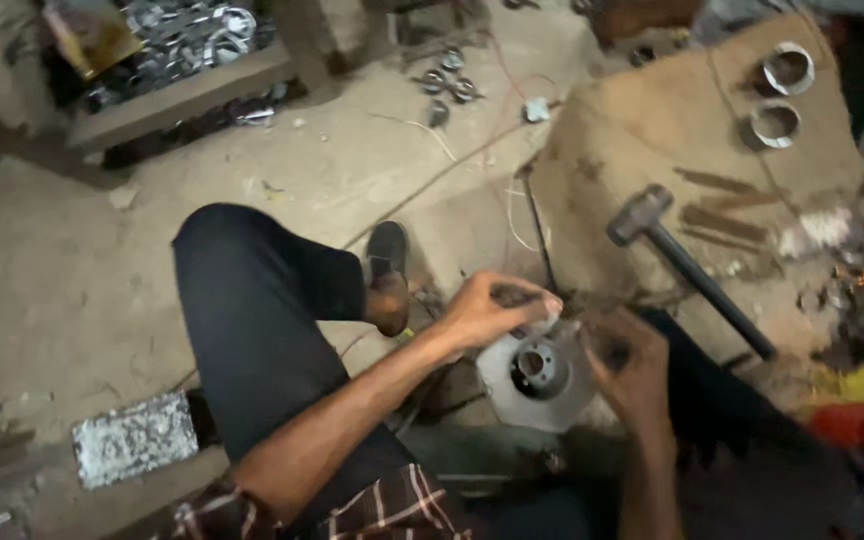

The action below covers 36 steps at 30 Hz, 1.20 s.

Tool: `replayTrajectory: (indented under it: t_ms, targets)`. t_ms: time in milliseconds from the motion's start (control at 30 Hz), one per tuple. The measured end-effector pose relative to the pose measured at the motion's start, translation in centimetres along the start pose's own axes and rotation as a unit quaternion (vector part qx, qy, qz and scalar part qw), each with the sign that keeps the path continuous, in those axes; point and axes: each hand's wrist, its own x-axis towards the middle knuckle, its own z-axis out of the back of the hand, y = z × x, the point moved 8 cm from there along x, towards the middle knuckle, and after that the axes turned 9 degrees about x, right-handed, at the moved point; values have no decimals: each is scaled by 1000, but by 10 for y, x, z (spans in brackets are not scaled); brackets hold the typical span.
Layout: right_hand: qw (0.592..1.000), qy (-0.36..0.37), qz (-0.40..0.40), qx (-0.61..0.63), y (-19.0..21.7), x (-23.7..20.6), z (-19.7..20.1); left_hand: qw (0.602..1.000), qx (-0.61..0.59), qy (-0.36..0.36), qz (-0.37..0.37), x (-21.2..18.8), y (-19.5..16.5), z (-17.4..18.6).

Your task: The person sits on the floor and uses a hammer and metal rod to shape small metal rings on a metal block. They repeatedly pick up rings, position them, and strike them to adjust their form.

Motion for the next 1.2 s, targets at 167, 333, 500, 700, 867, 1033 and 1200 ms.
replayTrajectory:
  t_ms: [167, 333, 500, 700, 867, 1033, 1200]
  targets:
    - [989, -48, -97, 99, -12, -1, 26, 944, -327, 46, -5, 2, -8, -6]
    - [993, 92, -13, 73, 28, -2, 1, 889, -456, 48, -9, 7, 0, -2]
    - [988, 92, 80, 97, 61, 8, -2, 887, -461, 28, -1, 12, 11, 3]
    - [993, 19, 65, 99, 67, 7, 1, 888, -456, 49, -14, 14, 11, -2]
    - [994, 3, 33, 102, 59, 4, 1, 900, -433, 56, -12, 14, 8, -9]
    - [992, -52, 10, 116, 36, 1, 4, 958, -282, 51, -26, 11, 6, -18]
    - [996, -67, 4, 53, 11, 0, 4, 992, -78, 45, -93, 7, 2, -28]
